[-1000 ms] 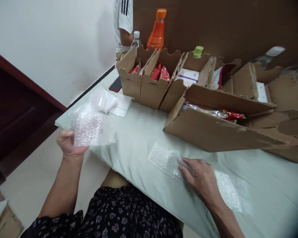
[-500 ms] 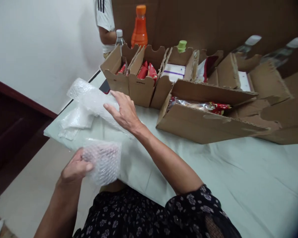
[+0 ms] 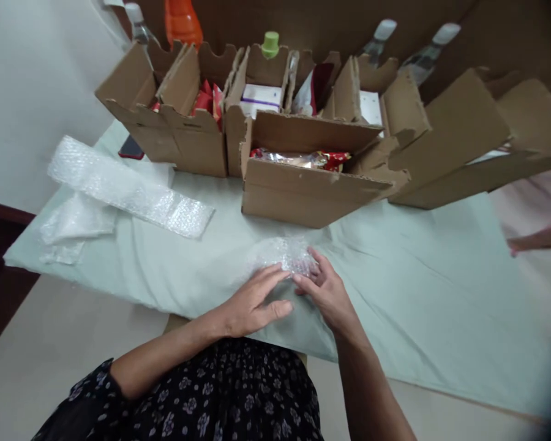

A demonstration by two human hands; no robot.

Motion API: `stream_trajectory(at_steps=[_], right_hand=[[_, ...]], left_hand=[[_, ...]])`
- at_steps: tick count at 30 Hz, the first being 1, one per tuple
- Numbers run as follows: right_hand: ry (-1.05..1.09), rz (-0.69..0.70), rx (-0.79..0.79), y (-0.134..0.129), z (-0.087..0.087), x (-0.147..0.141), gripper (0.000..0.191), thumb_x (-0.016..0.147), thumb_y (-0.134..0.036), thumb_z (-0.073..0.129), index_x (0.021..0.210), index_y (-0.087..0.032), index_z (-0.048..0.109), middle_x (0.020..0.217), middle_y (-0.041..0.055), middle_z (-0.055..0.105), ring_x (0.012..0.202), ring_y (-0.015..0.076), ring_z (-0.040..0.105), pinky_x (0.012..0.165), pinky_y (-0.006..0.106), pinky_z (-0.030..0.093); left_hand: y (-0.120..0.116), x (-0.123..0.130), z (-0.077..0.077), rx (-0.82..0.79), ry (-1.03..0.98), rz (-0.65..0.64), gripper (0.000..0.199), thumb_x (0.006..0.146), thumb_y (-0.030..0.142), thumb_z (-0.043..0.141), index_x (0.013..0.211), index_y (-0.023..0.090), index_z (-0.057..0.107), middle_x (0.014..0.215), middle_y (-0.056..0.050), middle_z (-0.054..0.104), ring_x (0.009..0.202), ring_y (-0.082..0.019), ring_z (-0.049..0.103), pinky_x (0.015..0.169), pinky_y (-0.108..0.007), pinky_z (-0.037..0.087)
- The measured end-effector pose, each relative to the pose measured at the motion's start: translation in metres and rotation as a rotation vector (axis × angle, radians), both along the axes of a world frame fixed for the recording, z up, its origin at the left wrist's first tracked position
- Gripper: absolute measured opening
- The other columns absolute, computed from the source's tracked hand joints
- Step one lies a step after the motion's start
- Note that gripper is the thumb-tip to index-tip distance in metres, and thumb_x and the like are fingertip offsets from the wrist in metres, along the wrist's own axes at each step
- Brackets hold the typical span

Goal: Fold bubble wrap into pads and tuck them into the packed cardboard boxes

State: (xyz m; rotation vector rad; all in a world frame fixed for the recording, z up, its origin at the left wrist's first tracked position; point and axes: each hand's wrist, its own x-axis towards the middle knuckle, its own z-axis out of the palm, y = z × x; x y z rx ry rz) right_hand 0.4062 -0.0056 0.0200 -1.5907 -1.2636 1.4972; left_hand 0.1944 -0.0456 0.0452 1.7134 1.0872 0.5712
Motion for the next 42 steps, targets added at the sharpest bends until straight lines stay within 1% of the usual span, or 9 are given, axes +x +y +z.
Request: stream_trajectory(at_steps=[3,6,12,15,18,23,30,39,42], right_hand=[[-0.152,0.048,0.133,0.000,-0.004,-0.006,0.069,0.083,-0.049,0.066,0.142,-0.014,0.056,0.081,0.0030,0.068,0.063,0.0177,0.061,0.060,0.032,0.052],[-0.365,0.075,0.261,-0.001,0.001,-0.006,0.053,0.087,-0.038,0.055,0.134,-0.015,0.063,0.068,-0.0004,0.064,0.060,0.0181,0.059,0.066,0.034,0.050],[-0.692,0.072,0.212,-0.026,0.007,0.034,0.055,0.089,-0.045,0.055,0.136,-0.018,0.060,0.064,-0.0017,0.063,0.057,0.0205,0.060,0.063,0.034,0.047],[-0.841,-0.018,0.345,-0.035,0.007,0.045,0.058,0.090,-0.054,0.060,0.136,-0.019,0.061,0.091,0.0078,0.073,0.074,0.0245,0.066,0.071,0.039,0.052],[-0.939,-0.048,0.639,-0.031,0.012,0.030,0.048,0.096,-0.049,0.057,0.132,-0.018,0.064,0.126,0.0188,0.069,0.109,0.0343,0.066,0.092,0.050,0.052],[-0.873,0.405,0.739,-0.018,0.013,0.005,0.035,0.097,-0.025,0.051,0.127,-0.021,0.068,0.141,0.0157,0.064,0.124,0.0341,0.062,0.098,0.051,0.051],[-0.852,0.460,0.627,-0.027,-0.005,0.073,0.054,0.087,-0.011,0.048,0.139,-0.021,0.063,0.151,0.0134,0.059,0.137,0.0318,0.057,0.104,0.051,0.050],[-0.758,0.472,0.794,-0.031,0.022,0.057,0.065,0.091,-0.045,0.067,0.150,-0.026,0.051,0.171,0.0162,0.028,0.154,0.0398,0.033,0.114,0.062,0.039],[-0.682,0.498,0.817,-0.031,0.033,0.044,0.074,0.087,-0.057,0.072,0.150,-0.025,0.052,0.165,0.0170,0.040,0.151,0.0398,0.039,0.115,0.060,0.039]], left_hand=[[-0.005,0.000,-0.006,0.158,0.133,0.052,0.045,0.097,0.035,0.062,0.140,0.024,0.063,0.153,-0.014,0.057,0.148,-0.031,0.048,0.119,-0.057,0.045],[-0.002,-0.018,-0.019,0.365,0.296,0.185,0.034,0.094,0.030,0.063,0.125,0.021,0.071,0.147,-0.015,0.062,0.146,-0.035,0.048,0.119,-0.063,0.041],[0.005,-0.084,-0.034,0.443,0.458,0.391,0.026,0.096,0.033,0.058,0.115,0.023,0.074,0.133,-0.012,0.071,0.134,-0.035,0.058,0.113,-0.061,0.046],[0.004,-0.088,-0.022,0.522,0.440,0.449,0.028,0.096,0.031,0.059,0.120,0.023,0.071,0.134,-0.013,0.070,0.133,-0.034,0.059,0.112,-0.058,0.047],[0.000,-0.064,-0.007,0.635,0.399,0.372,0.029,0.097,0.026,0.060,0.124,0.021,0.069,0.139,-0.013,0.067,0.139,-0.032,0.055,0.116,-0.056,0.046],[-0.007,-0.028,-0.013,0.626,0.414,-0.027,0.035,0.091,0.025,0.070,0.125,0.017,0.069,0.142,-0.018,0.066,0.138,-0.037,0.057,0.115,-0.061,0.045],[0.003,-0.043,-0.043,0.541,0.253,0.030,0.020,0.096,0.021,0.062,0.110,0.022,0.076,0.127,-0.011,0.076,0.127,-0.030,0.067,0.110,-0.058,0.048],[0.023,-0.053,0.002,0.203,0.123,0.042,0.029,0.100,0.030,0.054,0.114,0.021,0.079,0.116,-0.008,0.080,0.110,-0.024,0.074,0.100,-0.044,0.058],[0.027,-0.054,0.025,0.168,0.085,0.083,0.030,0.099,0.034,0.055,0.110,0.021,0.079,0.112,-0.007,0.081,0.102,-0.021,0.075,0.093,-0.036,0.060]])
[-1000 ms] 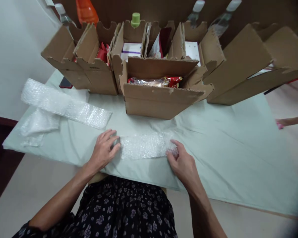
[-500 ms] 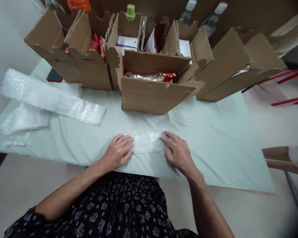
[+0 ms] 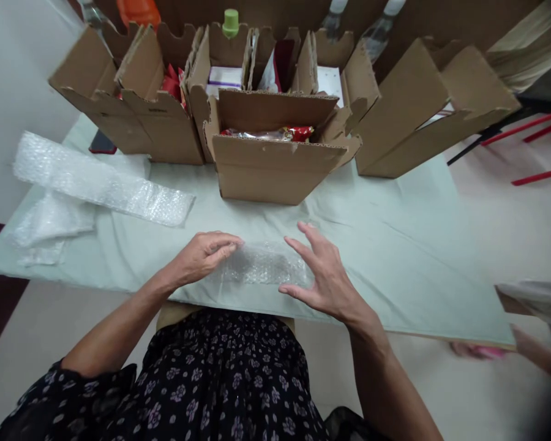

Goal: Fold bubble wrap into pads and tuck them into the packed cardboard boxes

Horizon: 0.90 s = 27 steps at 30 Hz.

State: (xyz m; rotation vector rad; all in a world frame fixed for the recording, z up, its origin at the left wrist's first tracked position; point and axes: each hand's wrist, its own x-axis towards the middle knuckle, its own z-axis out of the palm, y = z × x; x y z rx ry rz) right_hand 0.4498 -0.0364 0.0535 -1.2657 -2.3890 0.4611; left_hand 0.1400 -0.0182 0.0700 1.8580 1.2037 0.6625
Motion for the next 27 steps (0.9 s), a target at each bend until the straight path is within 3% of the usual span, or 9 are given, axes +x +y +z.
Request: stream_trajectory(at_steps=[3,5,7,10,14,17,20,23,27], right_hand=[[0.068,-0.074,-0.154,0.010,-0.002,-0.009,0.038,0.096,-0.043,0.061,0.129,-0.024,0.067,0.122,0.0109,0.076,0.115,0.0302,0.070,0.102,0.050,0.051],[0.132,-0.201,-0.264,0.021,-0.011,-0.012,0.027,0.097,-0.035,0.057,0.116,-0.024,0.072,0.095,0.0059,0.079,0.090,0.0250,0.074,0.089,0.043,0.056],[0.183,-0.314,-0.279,0.033,-0.020,-0.011,0.030,0.093,-0.036,0.061,0.117,-0.021,0.071,0.089,0.0056,0.078,0.084,0.0249,0.073,0.083,0.042,0.057],[0.200,-0.465,0.012,0.040,-0.029,-0.007,0.043,0.090,-0.040,0.066,0.126,-0.016,0.066,0.110,0.0140,0.077,0.101,0.0311,0.072,0.092,0.050,0.055],[0.134,-0.466,0.351,0.026,-0.030,-0.020,0.039,0.097,-0.031,0.059,0.133,-0.019,0.062,0.138,0.0175,0.067,0.127,0.0338,0.062,0.107,0.055,0.047],[-0.001,-0.211,0.224,0.019,-0.036,-0.050,0.046,0.098,-0.022,0.050,0.144,-0.020,0.057,0.152,0.0151,0.058,0.142,0.0317,0.052,0.114,0.052,0.042],[-0.183,-0.022,0.053,0.026,-0.051,-0.072,0.056,0.101,-0.031,0.048,0.154,-0.012,0.048,0.162,0.0170,0.047,0.152,0.0323,0.040,0.120,0.049,0.037],[-0.313,-0.035,0.024,0.032,-0.064,-0.060,0.065,0.103,-0.046,0.048,0.157,-0.011,0.044,0.165,0.0171,0.043,0.154,0.0345,0.037,0.124,0.054,0.030],[-0.361,-0.197,0.099,0.017,-0.063,-0.001,0.061,0.105,-0.045,0.046,0.156,-0.012,0.044,0.162,0.0185,0.048,0.151,0.0360,0.042,0.120,0.058,0.034]], left_hand=[[0.015,-0.002,0.011,-0.014,0.042,0.015,0.029,0.099,0.035,0.055,0.107,0.021,0.079,0.099,-0.004,0.082,0.089,-0.019,0.076,0.083,-0.032,0.060],[0.031,-0.003,0.008,0.012,0.150,0.040,0.026,0.097,0.031,0.056,0.107,0.021,0.078,0.096,-0.003,0.082,0.085,-0.019,0.076,0.083,-0.033,0.060],[0.048,-0.004,-0.002,0.077,0.286,0.096,0.024,0.094,0.023,0.058,0.109,0.021,0.077,0.102,-0.004,0.081,0.092,-0.021,0.076,0.090,-0.039,0.059],[0.056,-0.003,-0.019,0.264,0.445,0.247,0.035,0.091,0.016,0.060,0.124,0.017,0.071,0.119,-0.012,0.076,0.113,-0.030,0.070,0.104,-0.052,0.053],[0.021,0.014,-0.035,0.559,0.430,0.284,0.048,0.098,0.022,0.056,0.146,0.016,0.053,0.143,-0.018,0.062,0.136,-0.033,0.056,0.114,-0.056,0.044],[-0.006,0.036,-0.048,0.613,0.447,-0.001,0.058,0.103,0.036,0.051,0.156,0.016,0.040,0.162,-0.018,0.046,0.154,-0.034,0.037,0.124,-0.054,0.033],[-0.008,0.041,-0.065,0.517,0.584,-0.175,0.072,0.103,0.052,0.047,0.160,0.009,0.031,0.167,-0.023,0.037,0.159,-0.035,0.029,0.129,-0.055,0.021],[0.001,0.019,-0.077,0.420,0.722,-0.174,0.074,0.104,0.055,0.045,0.159,0.008,0.034,0.169,-0.023,0.033,0.160,-0.036,0.026,0.129,-0.058,0.016],[-0.009,-0.024,-0.075,0.365,0.794,-0.031,0.073,0.104,0.055,0.044,0.160,0.009,0.033,0.171,-0.023,0.028,0.160,-0.038,0.024,0.129,-0.059,0.017]])
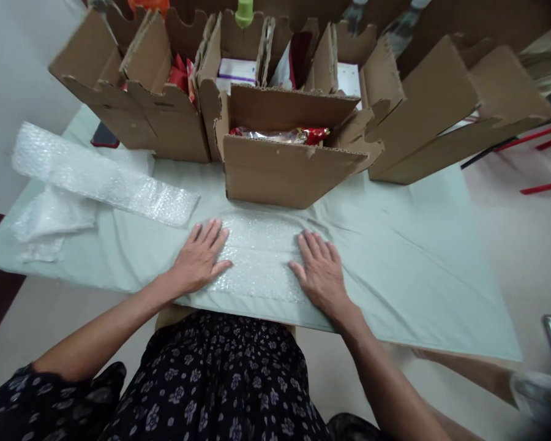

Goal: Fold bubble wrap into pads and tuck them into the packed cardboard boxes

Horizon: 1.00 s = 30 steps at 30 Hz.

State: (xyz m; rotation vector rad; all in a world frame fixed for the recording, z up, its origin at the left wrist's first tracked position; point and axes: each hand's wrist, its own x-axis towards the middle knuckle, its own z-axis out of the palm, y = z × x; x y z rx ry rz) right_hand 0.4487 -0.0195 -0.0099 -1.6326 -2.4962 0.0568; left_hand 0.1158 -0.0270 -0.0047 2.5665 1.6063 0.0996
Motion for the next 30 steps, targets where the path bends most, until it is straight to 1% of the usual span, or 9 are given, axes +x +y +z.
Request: stream_trajectory(at_steps=[2,5,8,11,17,20,22,25,30], right_hand=[[0.011,0.027,0.024,-0.016,0.008,0.028,0.054,0.105,-0.038,0.048,0.153,-0.014,0.049,0.156,0.0179,0.054,0.147,0.0339,0.048,0.113,0.053,0.042],[0.016,0.230,0.014,-0.037,0.019,0.045,0.045,0.101,-0.019,0.048,0.146,-0.019,0.058,0.152,0.0139,0.060,0.143,0.0295,0.054,0.103,0.044,0.050],[0.050,0.395,0.026,-0.042,0.022,0.033,0.042,0.099,-0.009,0.047,0.132,-0.023,0.068,0.145,0.0109,0.066,0.139,0.0290,0.058,0.101,0.045,0.051],[0.218,0.433,0.033,-0.034,0.019,0.013,0.030,0.099,-0.010,0.051,0.112,-0.021,0.076,0.129,0.0103,0.076,0.128,0.0282,0.066,0.096,0.045,0.054],[0.815,-0.025,-0.216,-0.029,0.036,0.001,0.021,0.102,-0.028,0.052,0.103,-0.024,0.072,0.101,0.0045,0.080,0.096,0.0212,0.075,0.088,0.039,0.059],[0.985,-0.218,-0.272,-0.026,0.040,0.004,0.021,0.095,-0.038,0.064,0.109,-0.023,0.069,0.094,0.0039,0.077,0.088,0.0209,0.074,0.088,0.041,0.058],[1.024,-0.251,-0.288,-0.020,0.034,0.004,0.039,0.089,-0.038,0.070,0.124,-0.022,0.063,0.088,0.0018,0.075,0.084,0.0200,0.072,0.089,0.042,0.057],[0.963,-0.308,-0.295,-0.010,0.020,0.001,0.055,0.087,-0.039,0.068,0.137,-0.019,0.054,0.081,-0.0005,0.070,0.076,0.0188,0.067,0.082,0.040,0.056],[0.446,-0.335,-0.126,-0.003,0.009,0.005,0.054,0.086,-0.038,0.063,0.135,-0.016,0.061,0.090,0.0063,0.071,0.082,0.0251,0.064,0.083,0.046,0.049]], left_hand=[[-0.014,-0.013,0.006,0.005,-0.023,0.029,0.070,0.104,0.053,0.044,0.160,0.011,0.035,0.171,-0.022,0.029,0.160,-0.038,0.025,0.129,-0.059,0.019],[-0.034,-0.013,0.015,-0.017,-0.095,-0.108,0.065,0.104,0.049,0.049,0.159,0.017,0.038,0.171,-0.018,0.032,0.160,-0.036,0.025,0.129,-0.056,0.022],[-0.042,0.004,0.021,-0.077,-0.160,-0.251,0.067,0.098,0.048,0.060,0.156,0.019,0.044,0.167,-0.017,0.040,0.158,-0.036,0.031,0.129,-0.058,0.024],[-0.040,0.020,0.025,-0.103,-0.204,-0.229,0.072,0.089,0.048,0.070,0.150,0.016,0.051,0.159,-0.019,0.050,0.151,-0.040,0.041,0.126,-0.065,0.024],[-0.027,0.006,0.038,-0.135,-0.502,-0.057,0.036,0.090,0.023,0.058,0.124,0.020,0.069,0.132,-0.013,0.073,0.129,-0.032,0.065,0.122,-0.064,0.034],[-0.016,-0.003,0.045,-0.264,-0.721,0.154,0.020,0.094,0.029,0.055,0.095,0.021,0.073,0.102,-0.007,0.080,0.099,-0.024,0.075,0.101,-0.047,0.056],[-0.008,-0.001,0.046,-0.310,-0.789,0.287,0.020,0.093,0.033,0.057,0.088,0.020,0.072,0.088,-0.004,0.078,0.085,-0.021,0.074,0.081,-0.035,0.059],[0.003,0.009,0.040,-0.276,-0.703,0.383,0.017,0.090,0.031,0.057,0.085,0.020,0.069,0.078,-0.001,0.075,0.072,-0.018,0.070,0.070,-0.030,0.055],[0.010,0.017,0.028,-0.038,-0.263,0.331,0.024,0.087,0.024,0.061,0.109,0.017,0.070,0.092,-0.009,0.074,0.084,-0.026,0.070,0.081,-0.039,0.054]])
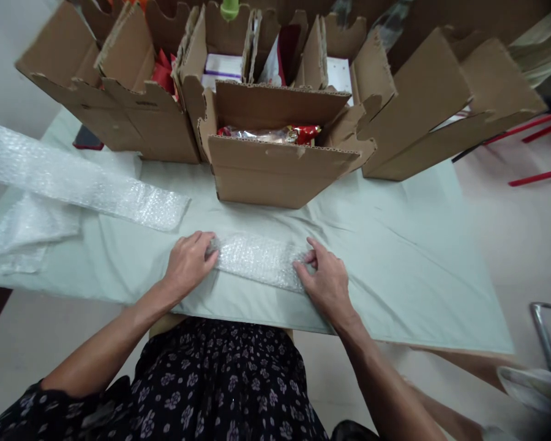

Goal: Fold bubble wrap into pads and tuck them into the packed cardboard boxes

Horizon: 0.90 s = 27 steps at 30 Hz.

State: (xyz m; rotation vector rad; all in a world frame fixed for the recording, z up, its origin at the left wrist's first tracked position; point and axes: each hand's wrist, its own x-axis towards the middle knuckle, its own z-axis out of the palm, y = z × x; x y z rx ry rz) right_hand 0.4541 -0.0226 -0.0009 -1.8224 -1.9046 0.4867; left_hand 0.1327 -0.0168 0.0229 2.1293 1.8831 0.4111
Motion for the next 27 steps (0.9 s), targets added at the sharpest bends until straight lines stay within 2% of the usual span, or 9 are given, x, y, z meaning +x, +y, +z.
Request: stream_trajectory(at_steps=[3,7,10,13,15,17,21,24,27], right_hand=[[-0.181,0.036,0.057,0.001,0.001,0.008,0.054,0.088,-0.044,0.061,0.134,-0.016,0.062,0.104,0.0118,0.071,0.093,0.0303,0.063,0.083,0.046,0.047],[-0.253,0.089,0.055,0.008,0.002,0.006,0.036,0.089,-0.045,0.060,0.113,-0.018,0.069,0.107,0.0136,0.071,0.095,0.0313,0.061,0.083,0.045,0.046],[-0.175,0.142,0.012,0.011,0.007,-0.002,0.013,0.086,-0.033,0.060,0.085,-0.021,0.066,0.097,0.0107,0.071,0.089,0.0277,0.061,0.081,0.041,0.046],[0.066,0.115,-0.127,0.001,0.016,-0.009,0.009,0.083,-0.030,0.060,0.077,-0.023,0.059,0.075,0.0034,0.066,0.071,0.0206,0.059,0.069,0.035,0.046],[0.285,0.071,-0.239,-0.014,0.024,-0.013,0.012,0.084,-0.034,0.061,0.087,-0.023,0.060,0.067,-0.0020,0.059,0.059,0.0159,0.054,0.060,0.031,0.044],[0.506,0.029,-0.317,-0.032,0.029,-0.021,0.032,0.086,-0.038,0.064,0.113,-0.021,0.061,0.069,-0.0050,0.055,0.056,0.0136,0.052,0.055,0.029,0.044],[0.790,-0.061,-0.462,-0.064,0.030,-0.046,0.078,0.087,-0.041,0.067,0.157,-0.024,0.036,0.079,-0.0057,0.055,0.054,0.0123,0.057,0.049,0.028,0.048],[0.826,-0.153,-0.503,-0.073,0.026,-0.057,0.078,0.088,-0.042,0.067,0.159,-0.027,0.038,0.081,-0.0042,0.057,0.055,0.0130,0.060,0.046,0.027,0.049],[0.847,-0.180,-0.511,-0.073,0.026,-0.056,0.077,0.087,-0.041,0.070,0.158,-0.029,0.042,0.079,-0.0032,0.059,0.055,0.0144,0.062,0.047,0.028,0.051]], left_hand=[[-0.001,-0.004,0.000,0.024,0.115,0.039,0.047,0.088,0.034,0.068,0.131,0.016,0.061,0.105,-0.012,0.073,0.091,-0.029,0.070,0.078,-0.038,0.055],[-0.005,-0.003,0.003,-0.063,0.149,0.021,0.048,0.088,0.029,0.068,0.133,0.017,0.059,0.095,-0.008,0.074,0.087,-0.028,0.071,0.077,-0.038,0.054],[-0.008,0.001,0.002,-0.099,0.123,-0.032,0.049,0.088,0.019,0.060,0.136,0.016,0.058,0.087,-0.005,0.074,0.084,-0.026,0.071,0.078,-0.038,0.054],[-0.005,0.000,0.001,-0.071,0.122,-0.081,0.054,0.087,0.014,0.054,0.141,0.016,0.056,0.087,-0.005,0.075,0.081,-0.024,0.070,0.079,-0.038,0.054],[0.005,-0.002,0.003,-0.004,0.131,-0.130,0.056,0.087,0.012,0.053,0.142,0.017,0.055,0.090,-0.006,0.075,0.081,-0.024,0.070,0.081,-0.038,0.054],[0.023,-0.001,0.007,0.093,0.146,-0.178,0.055,0.088,0.011,0.052,0.142,0.018,0.056,0.093,-0.007,0.075,0.085,-0.024,0.070,0.085,-0.039,0.054],[0.054,0.013,0.014,0.248,0.167,-0.186,0.049,0.092,0.016,0.055,0.141,0.014,0.059,0.106,-0.015,0.073,0.100,-0.031,0.067,0.091,-0.046,0.051],[0.038,0.028,0.010,0.290,0.028,-0.253,0.043,0.094,0.020,0.057,0.136,0.010,0.062,0.115,-0.019,0.070,0.107,-0.034,0.063,0.093,-0.050,0.051],[-0.008,0.035,0.003,0.214,-0.220,-0.503,0.037,0.094,0.016,0.055,0.130,0.016,0.064,0.113,-0.013,0.073,0.109,-0.028,0.064,0.097,-0.049,0.051]])
